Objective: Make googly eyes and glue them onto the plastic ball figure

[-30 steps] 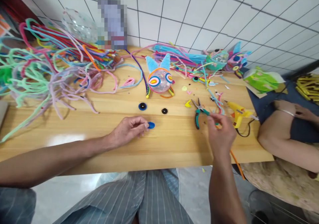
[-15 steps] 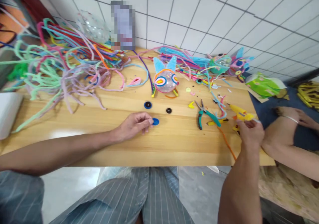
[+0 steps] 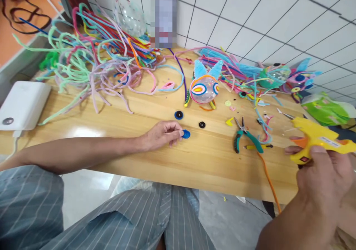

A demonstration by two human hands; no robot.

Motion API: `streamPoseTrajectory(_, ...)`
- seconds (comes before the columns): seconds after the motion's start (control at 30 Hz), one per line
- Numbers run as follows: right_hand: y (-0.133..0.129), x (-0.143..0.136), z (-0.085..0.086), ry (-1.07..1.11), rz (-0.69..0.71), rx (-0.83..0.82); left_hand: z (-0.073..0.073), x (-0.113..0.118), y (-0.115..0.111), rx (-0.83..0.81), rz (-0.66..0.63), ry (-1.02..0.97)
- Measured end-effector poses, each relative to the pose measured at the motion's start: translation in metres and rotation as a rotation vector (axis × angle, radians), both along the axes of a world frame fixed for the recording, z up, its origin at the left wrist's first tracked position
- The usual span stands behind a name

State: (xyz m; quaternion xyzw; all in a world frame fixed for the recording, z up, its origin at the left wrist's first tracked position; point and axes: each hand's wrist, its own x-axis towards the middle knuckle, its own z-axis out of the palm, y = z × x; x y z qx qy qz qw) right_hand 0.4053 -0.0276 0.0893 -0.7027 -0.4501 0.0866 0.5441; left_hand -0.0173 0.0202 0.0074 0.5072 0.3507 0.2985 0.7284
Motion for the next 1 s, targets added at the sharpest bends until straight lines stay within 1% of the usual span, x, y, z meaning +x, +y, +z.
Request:
streamPoseTrajectory(0.03,0.002,-0.017,0.004,0.049,-0.009,0.001,0.000,0.000,0.001,-0.008,0.010,-0.009)
streamPoseTrajectory(0.1,0.009,-0.048,0.008,0.132,0.126,-0.245,-0.001,0.001,0.001,-0.024,0.025,-0.028)
streamPoseTrajectory(0.2,0.024,-0.080,0.003,0.198,0.326,-0.575,-0.001,0.001,0.001,-0.039,0.022,-0.038)
streamPoseTrajectory(0.27,0.034,-0.094,-0.004,0.229,0.446,-0.680,0.000,0.000,0.001,-0.039,0.006,-0.032)
streamPoseTrajectory(0.4,0.050,-0.111,-0.009,0.255,0.640,-0.706,0.001,-0.002,0.002,-0.022,-0.048,-0.010)
streamPoseTrajectory(0.5,0.057,-0.116,-0.011,0.212,0.742,-0.716,0.003,-0.002,0.004,-0.021,-0.089,0.013)
streamPoseTrajectory(0.57,0.059,-0.116,-0.014,0.162,0.779,-0.737,0.005,-0.002,0.006,-0.038,-0.109,0.031)
streamPoseTrajectory(0.73,0.055,-0.113,-0.022,0.077,0.801,-0.780,0.008,-0.002,0.007,-0.063,-0.136,0.060)
streamPoseTrajectory(0.9,0.052,-0.117,-0.021,0.045,0.768,-0.808,0.010,-0.002,0.007,-0.068,-0.148,0.085)
streamPoseTrajectory(1.0,0.052,-0.119,-0.021,-0.039,0.737,-0.800,0.011,-0.002,0.008,-0.066,-0.155,0.097)
